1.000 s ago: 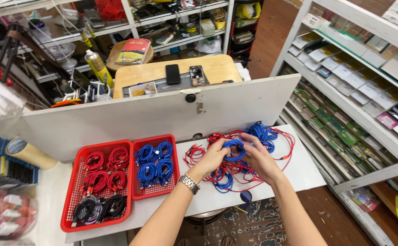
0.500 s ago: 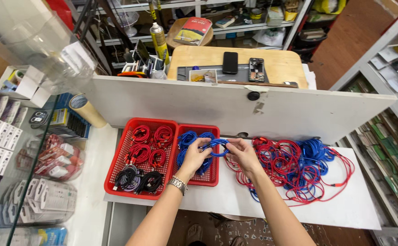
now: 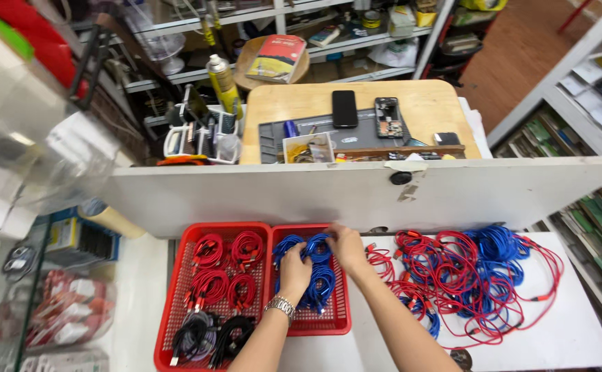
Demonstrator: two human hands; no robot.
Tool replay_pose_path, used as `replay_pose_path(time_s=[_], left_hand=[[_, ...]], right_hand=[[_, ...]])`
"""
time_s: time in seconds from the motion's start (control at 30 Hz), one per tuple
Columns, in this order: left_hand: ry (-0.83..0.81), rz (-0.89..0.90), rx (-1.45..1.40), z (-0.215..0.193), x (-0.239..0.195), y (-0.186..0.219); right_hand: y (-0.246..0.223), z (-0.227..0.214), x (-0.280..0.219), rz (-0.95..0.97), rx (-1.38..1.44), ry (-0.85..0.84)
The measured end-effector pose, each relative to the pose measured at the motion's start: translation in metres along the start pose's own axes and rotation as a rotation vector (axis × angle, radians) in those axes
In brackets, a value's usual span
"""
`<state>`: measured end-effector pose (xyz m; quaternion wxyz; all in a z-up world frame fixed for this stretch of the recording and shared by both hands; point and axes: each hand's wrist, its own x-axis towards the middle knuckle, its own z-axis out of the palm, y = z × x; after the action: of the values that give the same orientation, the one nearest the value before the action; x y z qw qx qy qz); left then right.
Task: The person untangles and coils red and blue USB cables on a white counter, then places the coiled cables into red plastic baskets. The person handles the cables one at a time, separating them by color and organizing them into the baskets.
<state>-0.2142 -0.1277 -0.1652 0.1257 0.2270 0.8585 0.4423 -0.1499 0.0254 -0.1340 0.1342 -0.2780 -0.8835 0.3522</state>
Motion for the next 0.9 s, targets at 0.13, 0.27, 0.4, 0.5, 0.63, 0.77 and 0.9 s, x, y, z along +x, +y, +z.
replay_pose_path(time_s=[0.13,0.27,0.4,0.5,0.63,0.77,0.9], left_hand=[[-0.056,0.141,0.264,0.002,-0.003,0.004],[-0.087,0.039,0.433,-0.007,-0.009,0.03],[0.019,0.104,0.331,-0.007,-0.012,0.063],[0.027,0.21,0.233,0.011,-0.009,0.085],[-0.018,0.313,0.111,0.048,-0.022,0.119],[-0.114,0.275,0.016,0.087,-0.038,0.149],[-0.337,0.219,-0.077,0.114,-0.058,0.168]], right_hand=[[0.003,0.02,-0.008,-0.189,-0.234,0.17],[-0.01,0.014,-0.013,-0.179,-0.23,0.101],[-0.014,-0.029,-0.026,-0.131,0.056,0.12],[0.019,-0.08,-0.035,-0.022,0.209,0.21],[0.105,-0.154,-0.066,0.339,-0.144,0.245],[0.177,-0.18,-0.099,0.242,-0.397,0.29],[0.187,-0.194,-0.109,0.265,-0.454,0.082]])
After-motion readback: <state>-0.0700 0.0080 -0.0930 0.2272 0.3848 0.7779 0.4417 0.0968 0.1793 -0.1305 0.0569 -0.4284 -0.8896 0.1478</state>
